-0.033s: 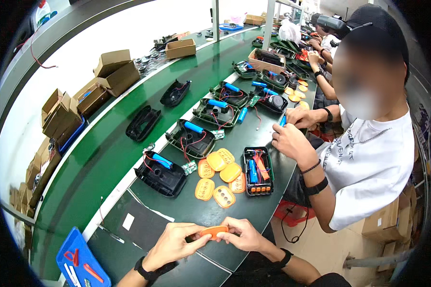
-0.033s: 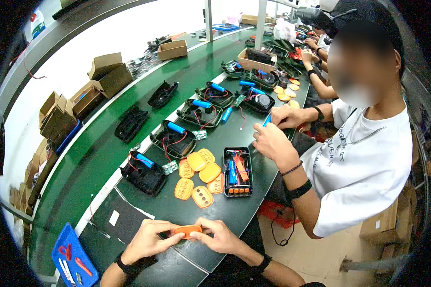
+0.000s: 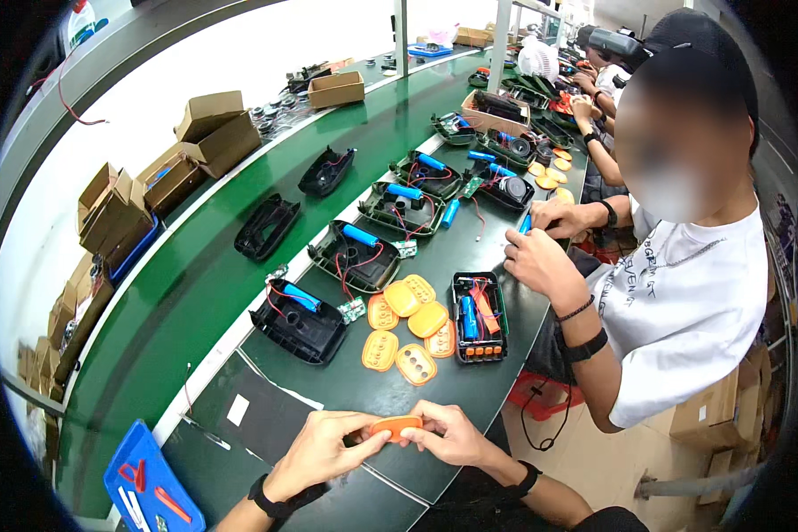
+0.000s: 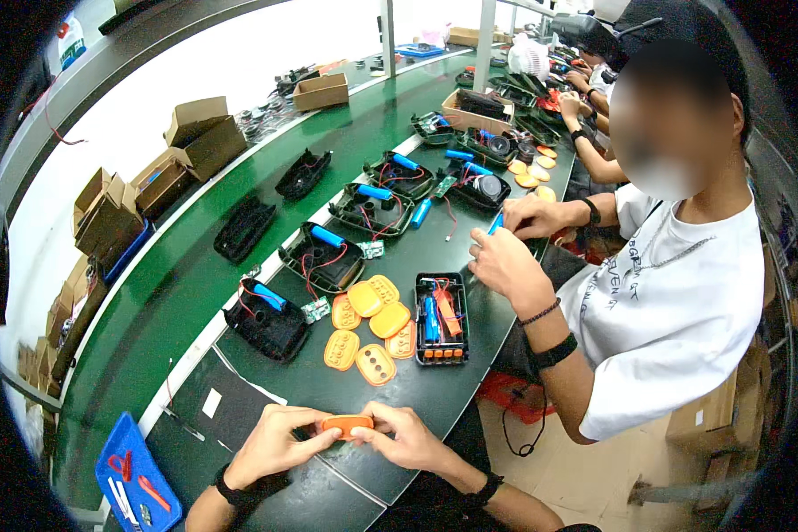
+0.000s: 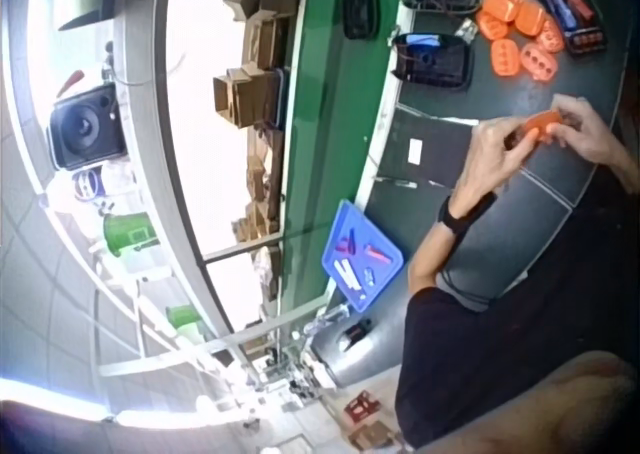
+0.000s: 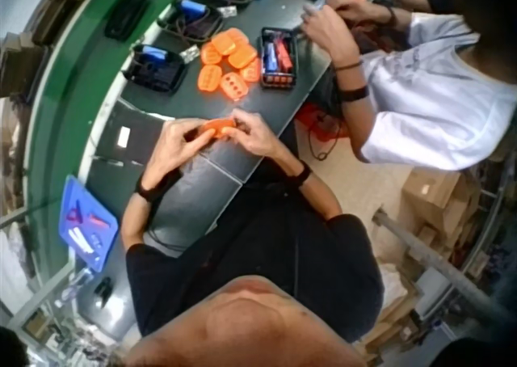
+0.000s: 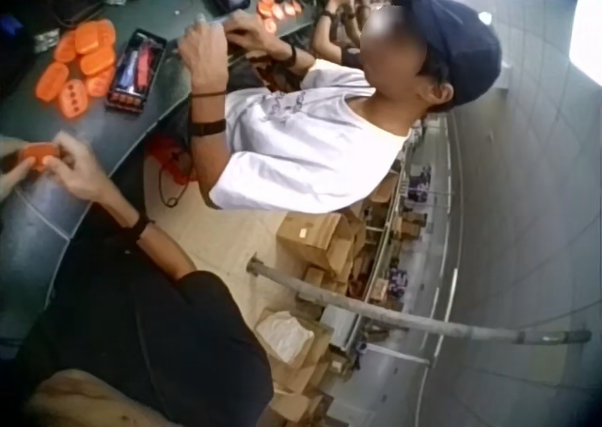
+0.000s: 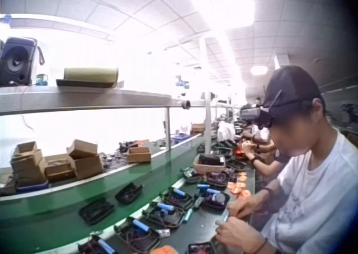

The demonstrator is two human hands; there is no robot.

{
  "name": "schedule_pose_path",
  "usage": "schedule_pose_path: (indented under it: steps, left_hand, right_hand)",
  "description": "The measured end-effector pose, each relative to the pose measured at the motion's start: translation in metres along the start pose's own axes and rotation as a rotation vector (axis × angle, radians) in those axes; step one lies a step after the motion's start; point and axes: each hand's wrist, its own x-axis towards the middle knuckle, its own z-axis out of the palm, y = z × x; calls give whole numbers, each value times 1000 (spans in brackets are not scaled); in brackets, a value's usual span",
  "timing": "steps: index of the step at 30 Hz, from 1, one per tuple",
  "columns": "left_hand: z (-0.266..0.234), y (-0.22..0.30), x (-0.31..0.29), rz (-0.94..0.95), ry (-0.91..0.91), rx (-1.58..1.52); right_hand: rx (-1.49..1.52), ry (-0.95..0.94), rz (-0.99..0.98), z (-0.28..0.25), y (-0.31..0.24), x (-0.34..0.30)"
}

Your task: Assemble internal circuit components and wiring into plastic electronic casings on a factory line.

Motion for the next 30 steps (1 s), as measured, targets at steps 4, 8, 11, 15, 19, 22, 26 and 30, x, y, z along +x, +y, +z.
schedule_pose_path:
  steps: [4, 8, 11, 15, 19, 22, 26, 30]
  left_hand:
    - [-5, 1, 1, -100, -6, -1]
    - [-12, 1, 0, -15, -78, 8]
    - [-12, 6, 0, -39, -77, -3]
    - [-10, 6, -1, -73, -83, -9]
    - [-12, 12, 0, -82, -74, -13]
    - [-14, 10, 0, -130, -110, 14]
    - [-16, 8, -1, -18, -78, 71]
    - [-15, 4, 1, -105, -66, 98]
  right_hand:
    - [32, 76, 81, 1, -3, -1]
    - [18, 77, 49, 3, -4, 1]
    - [16, 36, 49, -1, -5, 0]
    - [1, 15, -5, -1, -4, 1]
    - [-40, 1, -38, -2, -9, 1]
    - [-75, 3, 5, -2, -2, 1]
    - [2, 102, -13, 5, -4, 1]
    - [-51, 29, 46, -1, -1, 0]
